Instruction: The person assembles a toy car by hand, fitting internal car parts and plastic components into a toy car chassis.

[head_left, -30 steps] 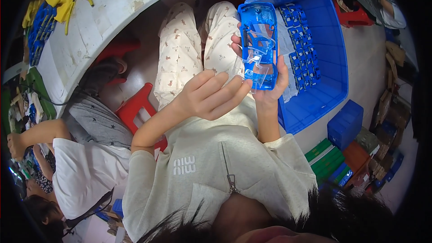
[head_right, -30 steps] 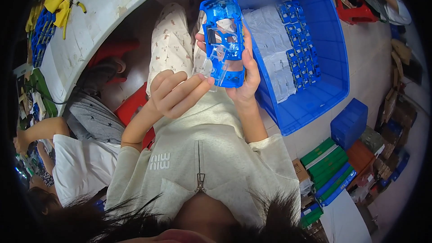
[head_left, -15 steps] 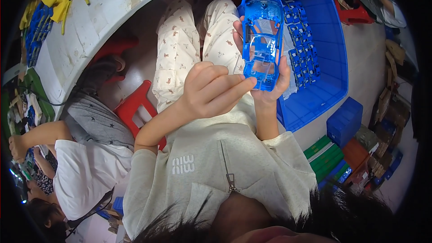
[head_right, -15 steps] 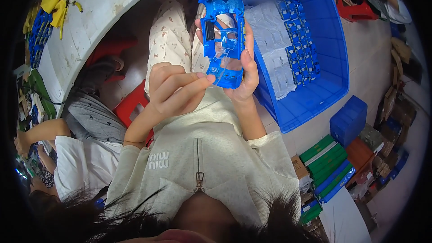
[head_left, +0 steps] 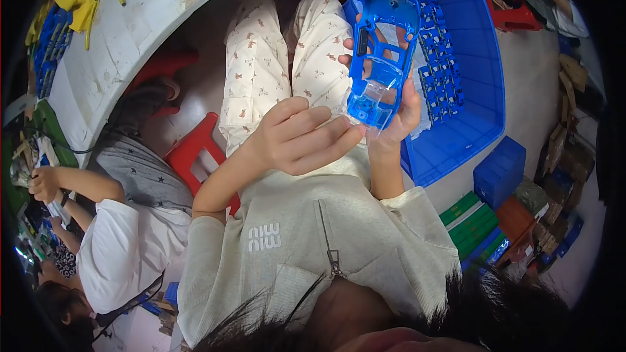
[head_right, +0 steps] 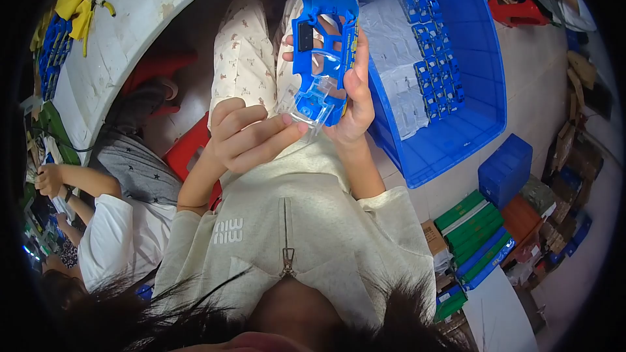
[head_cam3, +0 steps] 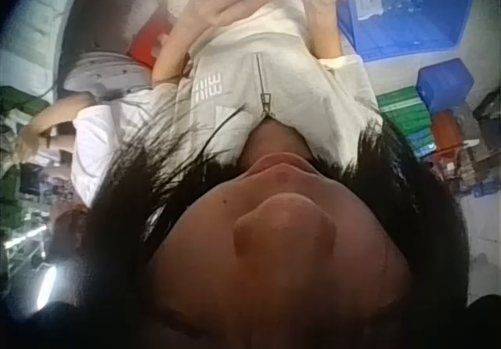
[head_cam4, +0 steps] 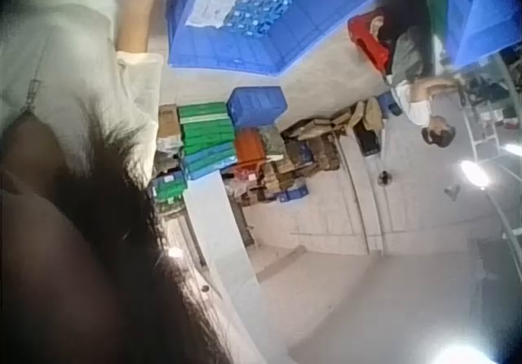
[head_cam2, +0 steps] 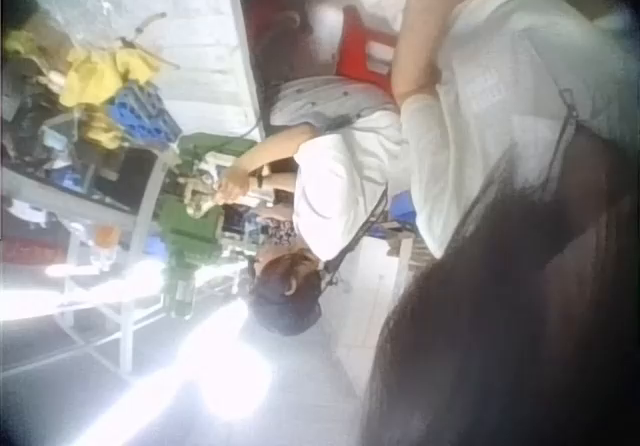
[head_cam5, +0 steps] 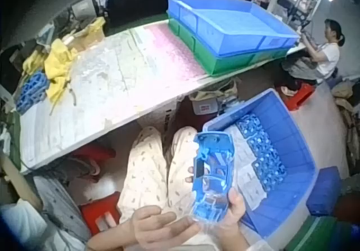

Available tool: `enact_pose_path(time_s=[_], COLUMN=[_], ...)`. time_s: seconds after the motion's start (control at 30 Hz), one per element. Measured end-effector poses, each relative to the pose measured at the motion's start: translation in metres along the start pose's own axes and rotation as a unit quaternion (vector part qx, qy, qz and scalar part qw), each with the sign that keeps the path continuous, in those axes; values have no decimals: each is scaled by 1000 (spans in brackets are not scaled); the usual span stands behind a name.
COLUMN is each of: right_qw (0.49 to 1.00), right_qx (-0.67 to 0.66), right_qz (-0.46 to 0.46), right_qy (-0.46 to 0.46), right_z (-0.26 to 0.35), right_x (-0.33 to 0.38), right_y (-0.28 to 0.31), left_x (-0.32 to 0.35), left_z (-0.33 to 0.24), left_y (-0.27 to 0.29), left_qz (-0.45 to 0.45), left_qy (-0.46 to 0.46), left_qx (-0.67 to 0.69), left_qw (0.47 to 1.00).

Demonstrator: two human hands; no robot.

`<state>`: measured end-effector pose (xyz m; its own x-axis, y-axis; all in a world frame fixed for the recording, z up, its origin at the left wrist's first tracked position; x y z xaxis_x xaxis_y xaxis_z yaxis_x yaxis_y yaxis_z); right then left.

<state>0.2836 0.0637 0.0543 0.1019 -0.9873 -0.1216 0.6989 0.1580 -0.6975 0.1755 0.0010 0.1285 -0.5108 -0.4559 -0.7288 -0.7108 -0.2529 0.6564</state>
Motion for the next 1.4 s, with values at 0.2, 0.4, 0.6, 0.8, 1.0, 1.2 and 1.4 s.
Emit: enact_pose_path(time_s=[0.2,0.4,0.6,0.8,1.0,1.2,1.4], right_qw=[998,997,995,994,995,983,991], right_qx=[-52,-7,-19,-79,-63,-120,-21], right_qz=[10,43,55,59,3,16,1], right_qy=[-16,-70,-84,-54,-82,-141,-135], right_z=[-1,-7,-12,-10,-13,-20,-17], right_x=[2,4,3,2,13,16,19], right_y=[-5,-14,-19,-20,-15,-21,-12], left_x=[3,3,-7,-8,-10,-10,6], left_z=[3,4,4,9,27,71,85], left_y=[-2,-1,-5,-11,-20,-2,-59], left_qz=[-8,-24,-6,33,111,-85,32], left_qy=[32,33,62,101,213,379,486], left_qx=[0,-45,-42,-18,17,141,498], left_qw=[999,998,997,994,971,911,717])
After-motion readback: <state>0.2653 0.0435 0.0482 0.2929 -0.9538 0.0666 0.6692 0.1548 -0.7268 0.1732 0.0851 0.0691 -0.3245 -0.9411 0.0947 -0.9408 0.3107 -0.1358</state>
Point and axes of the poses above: each hand's wrist, its own x-axis away from the middle knuckle, its own y-axis out of the back of the hand, z = x × y, the point moved 8 cm from there along -x, towards the middle knuckle, and after that the axes turned 7 degrees about z, right-handed, at the moved point
